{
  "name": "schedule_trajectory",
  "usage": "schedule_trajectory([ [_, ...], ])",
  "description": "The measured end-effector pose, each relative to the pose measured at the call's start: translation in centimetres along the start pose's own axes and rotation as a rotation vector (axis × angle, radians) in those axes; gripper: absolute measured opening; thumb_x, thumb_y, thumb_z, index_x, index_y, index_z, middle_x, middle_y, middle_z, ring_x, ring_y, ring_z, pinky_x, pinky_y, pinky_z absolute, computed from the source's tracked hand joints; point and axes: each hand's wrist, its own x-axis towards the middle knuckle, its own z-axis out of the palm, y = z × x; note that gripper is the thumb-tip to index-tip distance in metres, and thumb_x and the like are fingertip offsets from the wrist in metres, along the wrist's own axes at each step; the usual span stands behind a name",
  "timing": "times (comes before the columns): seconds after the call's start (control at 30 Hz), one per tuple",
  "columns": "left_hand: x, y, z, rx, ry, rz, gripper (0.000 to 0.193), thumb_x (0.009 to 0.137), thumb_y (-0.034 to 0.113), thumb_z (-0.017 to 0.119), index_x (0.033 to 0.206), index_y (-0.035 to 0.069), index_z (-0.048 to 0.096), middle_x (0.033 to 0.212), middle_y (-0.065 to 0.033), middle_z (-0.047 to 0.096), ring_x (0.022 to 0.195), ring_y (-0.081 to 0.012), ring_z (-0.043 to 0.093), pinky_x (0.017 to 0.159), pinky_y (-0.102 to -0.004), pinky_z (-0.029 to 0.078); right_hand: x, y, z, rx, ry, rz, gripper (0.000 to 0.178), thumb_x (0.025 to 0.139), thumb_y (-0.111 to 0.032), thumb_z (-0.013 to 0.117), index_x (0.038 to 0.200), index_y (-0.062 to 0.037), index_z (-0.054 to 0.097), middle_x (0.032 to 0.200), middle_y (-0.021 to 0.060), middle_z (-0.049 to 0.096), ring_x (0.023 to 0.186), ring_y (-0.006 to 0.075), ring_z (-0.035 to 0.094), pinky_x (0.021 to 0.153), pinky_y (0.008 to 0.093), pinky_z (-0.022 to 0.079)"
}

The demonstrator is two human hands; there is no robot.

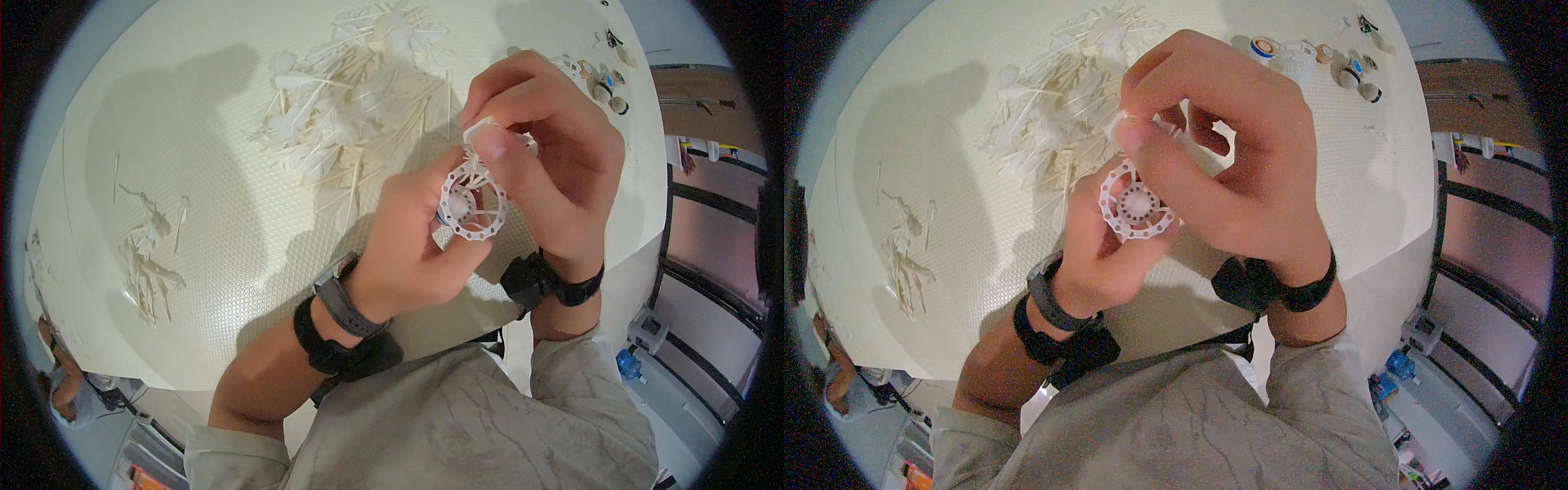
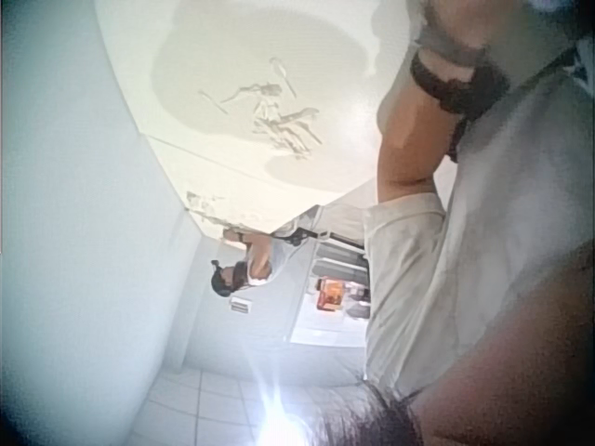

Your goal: The person assembles a shuttlecock by inserting feathers into the base one at a time and then placing the finished shuttlecock into a container.

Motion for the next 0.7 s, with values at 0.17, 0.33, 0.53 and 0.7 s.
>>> schedule_trajectory([
  [0.17, 0.3, 0.3, 0.9, -0.126, 0.137, 0.047, 0.022, 0.085, 0.006, 0.063, 0.106, 0.001, 0.06, 0.076, 0.0027, 0.056, 0.07, -0.0043, 0.048, 0.061, -0.0229, 0.04, -0.1, -0.2, 0.3, -0.009, -0.015, 0.007, 0.007, 0.085, -0.004, 0.066, 0.09, 0.0009, 0.063, 0.095, 0.0144, 0.063, 0.082, 0.0167, 0.055, 0.073, 0.0277, 0.043],
  [0.33, 0.3, -0.6, 0.5, -0.061, 0.076, 0.137, 0.033, 0.086, 0.005, 0.063, 0.118, -0.001, 0.061, 0.078, 0.0048, 0.056, 0.071, -0.0038, 0.048, 0.063, -0.022, 0.04, 0.1, -0.3, 0.3, -0.051, 0.016, -0.01, 0.007, 0.082, -0.004, 0.066, 0.086, 0.0009, 0.063, 0.092, 0.0148, 0.063, 0.081, 0.0177, 0.055, 0.073, 0.0288, 0.044],
  [0.53, 0.2, 0.0, 0.7, -0.096, 0.086, 0.106, 0.042, 0.086, 0.006, 0.062, 0.127, -0.001, 0.061, 0.082, 0.0033, 0.06, 0.073, -0.0036, 0.049, 0.065, -0.0219, 0.042, 0.1, -0.2, -0.1, -0.045, -0.036, -0.021, 0.01, 0.081, -0.006, 0.068, 0.085, 0.0006, 0.063, 0.09, 0.0145, 0.063, 0.08, 0.0186, 0.055, 0.073, 0.0297, 0.044],
  [0.7, 0.3, -0.3, 0.6, -0.058, 0.069, 0.144, 0.049, 0.087, 0.007, 0.061, 0.135, -0.001, 0.059, 0.086, 0.0018, 0.063, 0.075, -0.0045, 0.051, 0.067, -0.0228, 0.044, 0.1, -0.4, -0.3, -0.104, -0.055, -0.04, 0.01, 0.078, -0.004, 0.069, 0.086, 0.0001, 0.064, 0.09, 0.0151, 0.064, 0.079, 0.019, 0.057, 0.073, 0.0299, 0.045],
])
